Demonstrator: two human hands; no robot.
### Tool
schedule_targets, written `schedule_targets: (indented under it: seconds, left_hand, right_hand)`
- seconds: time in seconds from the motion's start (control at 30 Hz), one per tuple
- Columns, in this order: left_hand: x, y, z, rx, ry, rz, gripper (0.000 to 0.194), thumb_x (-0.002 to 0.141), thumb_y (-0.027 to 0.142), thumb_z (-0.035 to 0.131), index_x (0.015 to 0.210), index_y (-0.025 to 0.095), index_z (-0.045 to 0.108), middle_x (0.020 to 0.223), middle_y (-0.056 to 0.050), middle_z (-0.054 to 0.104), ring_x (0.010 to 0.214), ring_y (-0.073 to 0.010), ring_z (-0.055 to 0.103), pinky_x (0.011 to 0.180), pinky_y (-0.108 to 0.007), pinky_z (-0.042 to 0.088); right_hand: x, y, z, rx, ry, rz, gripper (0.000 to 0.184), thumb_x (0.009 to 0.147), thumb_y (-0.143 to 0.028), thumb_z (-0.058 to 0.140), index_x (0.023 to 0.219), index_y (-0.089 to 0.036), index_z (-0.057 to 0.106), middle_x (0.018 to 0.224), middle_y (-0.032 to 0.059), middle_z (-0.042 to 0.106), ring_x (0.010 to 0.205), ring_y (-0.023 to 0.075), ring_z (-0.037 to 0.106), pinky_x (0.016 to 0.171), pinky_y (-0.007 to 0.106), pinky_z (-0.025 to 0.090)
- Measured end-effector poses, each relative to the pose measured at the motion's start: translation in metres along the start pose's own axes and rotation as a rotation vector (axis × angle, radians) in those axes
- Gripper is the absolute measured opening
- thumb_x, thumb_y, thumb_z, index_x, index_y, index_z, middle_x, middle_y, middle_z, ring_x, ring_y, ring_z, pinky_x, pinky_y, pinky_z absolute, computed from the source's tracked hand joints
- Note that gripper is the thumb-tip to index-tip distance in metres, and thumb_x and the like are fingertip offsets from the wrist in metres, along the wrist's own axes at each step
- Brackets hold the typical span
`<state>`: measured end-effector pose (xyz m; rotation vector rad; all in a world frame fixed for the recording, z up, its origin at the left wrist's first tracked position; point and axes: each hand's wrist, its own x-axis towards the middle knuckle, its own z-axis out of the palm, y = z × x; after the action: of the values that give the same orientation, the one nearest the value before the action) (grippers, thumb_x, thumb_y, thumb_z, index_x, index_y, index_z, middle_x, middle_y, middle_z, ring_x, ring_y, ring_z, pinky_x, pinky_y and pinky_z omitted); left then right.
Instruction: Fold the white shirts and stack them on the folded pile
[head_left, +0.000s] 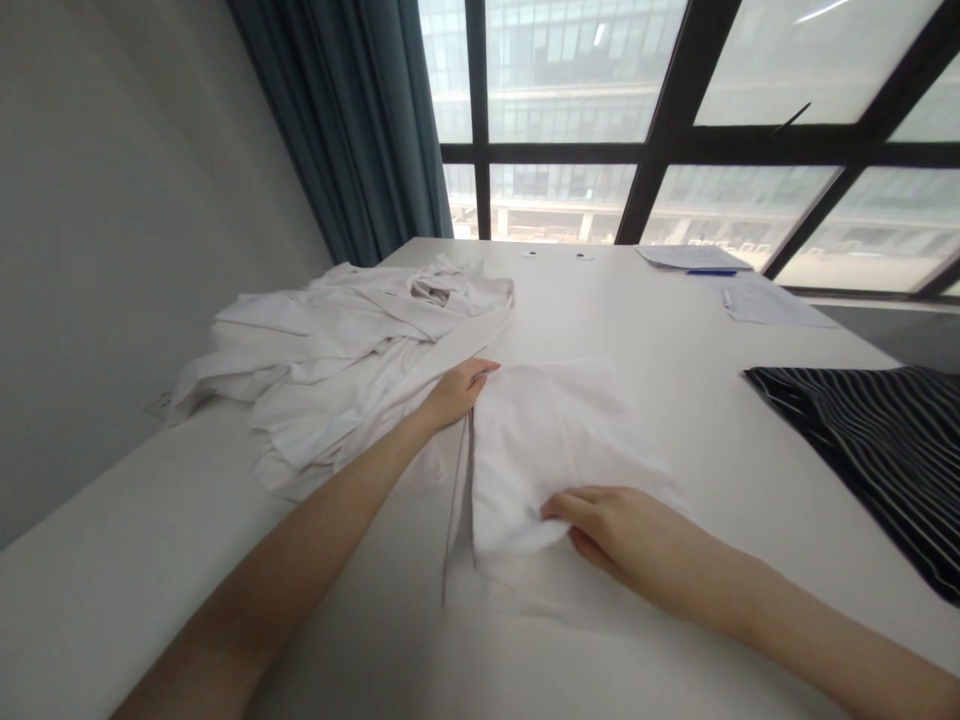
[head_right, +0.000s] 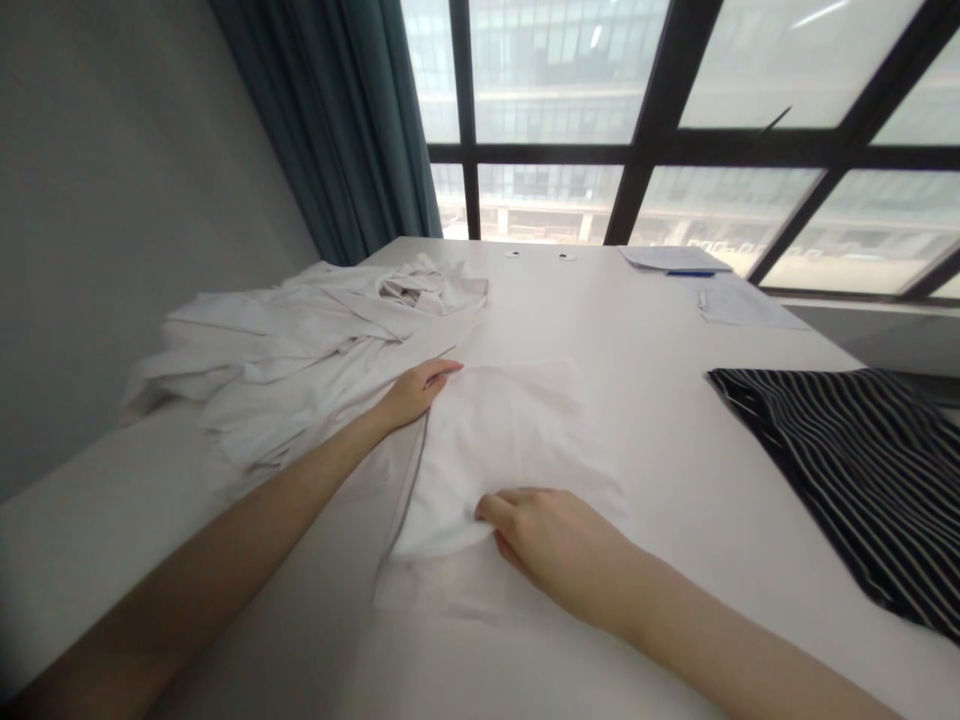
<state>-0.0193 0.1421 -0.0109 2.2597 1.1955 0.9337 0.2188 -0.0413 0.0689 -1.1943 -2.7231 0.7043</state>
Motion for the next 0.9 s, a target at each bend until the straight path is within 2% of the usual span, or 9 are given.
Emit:
schedule_targets:
  seconds: [0.07,0.13,0.23,0.37,0.5,0.63,0.73,0.83,0.9]
  left_hand:
    - [0.000,0.001,0.000,0.010,0.000,-0.010,0.035,0.086,0.013,0.042,0.112,0.016,0.067,0.118,-0.007,0.067,0.112,-0.0190,0.059,0.105,-0.037,0.042]
    - [0.000,0.001,-0.001,0.017,0.003,-0.011,0.034,0.085,0.012,0.044,0.108,0.015,0.068,0.114,-0.007,0.068,0.110,-0.0195,0.060,0.103,-0.036,0.043]
    - [0.000,0.001,-0.001,0.017,0.015,-0.021,0.033,0.083,0.012,0.046,0.106,0.015,0.069,0.112,-0.008,0.068,0.107,-0.0203,0.060,0.101,-0.037,0.044]
    - [0.001,-0.001,-0.001,0.016,0.025,-0.034,0.033,0.082,0.013,0.050,0.110,0.015,0.068,0.112,-0.009,0.066,0.107,-0.0208,0.060,0.101,-0.036,0.044]
    - [0.002,-0.004,-0.002,0.052,0.031,-0.028,0.035,0.080,0.009,0.049,0.109,0.017,0.068,0.109,-0.007,0.064,0.106,-0.0195,0.059,0.101,-0.035,0.045]
    - [0.004,-0.005,-0.002,0.082,0.039,-0.041,0.036,0.077,0.005,0.050,0.106,0.017,0.069,0.105,-0.005,0.064,0.101,-0.0181,0.060,0.097,-0.034,0.047]
    - [0.003,-0.005,-0.001,0.090,0.047,-0.029,0.034,0.078,0.005,0.051,0.104,0.017,0.068,0.103,-0.005,0.064,0.099,-0.0176,0.060,0.095,-0.033,0.048]
    - [0.003,-0.005,-0.001,0.114,0.051,-0.010,0.031,0.081,0.007,0.049,0.104,0.016,0.068,0.102,-0.006,0.063,0.099,-0.0177,0.060,0.096,-0.033,0.047]
    - [0.002,-0.006,-0.001,0.144,0.052,-0.011,0.028,0.084,0.012,0.050,0.106,0.016,0.067,0.101,-0.006,0.062,0.098,-0.0182,0.060,0.096,-0.034,0.047]
  right_hand:
    - [-0.001,0.007,-0.010,0.002,0.010,0.084,0.029,0.090,-0.010,0.043,0.106,-0.022,0.065,0.087,0.0060,0.072,0.079,0.0205,0.068,0.067,0.028,0.045]
    - [-0.003,0.013,-0.020,0.015,0.032,0.137,0.027,0.090,-0.011,0.043,0.103,-0.023,0.065,0.083,0.0046,0.070,0.075,0.0200,0.067,0.063,0.027,0.042]
    - [-0.007,0.016,-0.031,0.050,0.050,0.166,0.024,0.092,-0.016,0.043,0.099,-0.024,0.064,0.076,0.0021,0.068,0.067,0.0181,0.063,0.059,0.026,0.039]
    - [-0.012,0.007,-0.033,0.015,0.114,0.091,0.024,0.093,-0.019,0.042,0.103,-0.024,0.064,0.071,0.0018,0.067,0.060,0.0173,0.060,0.056,0.027,0.038]
    - [-0.013,-0.007,-0.016,-0.056,0.213,-0.058,0.028,0.095,-0.020,0.039,0.108,-0.022,0.064,0.080,0.0066,0.069,0.069,0.0188,0.063,0.062,0.029,0.044]
    - [-0.005,-0.015,0.016,-0.046,0.109,-0.211,0.028,0.096,-0.016,0.041,0.112,-0.020,0.063,0.096,0.0080,0.070,0.088,0.0182,0.065,0.077,0.029,0.048]
    - [0.000,-0.017,0.028,0.046,0.027,-0.269,0.024,0.095,-0.020,0.048,0.112,-0.020,0.064,0.107,0.0070,0.070,0.106,0.0192,0.060,0.093,0.031,0.045]
    - [0.000,-0.016,0.018,0.182,-0.040,-0.284,0.027,0.092,-0.028,0.056,0.116,-0.019,0.064,0.119,0.0067,0.067,0.114,0.0192,0.056,0.101,0.030,0.041]
    - [-0.002,-0.012,0.004,0.260,-0.111,-0.283,0.030,0.092,-0.033,0.058,0.118,-0.020,0.064,0.120,0.0063,0.067,0.111,0.0181,0.058,0.098,0.027,0.043]
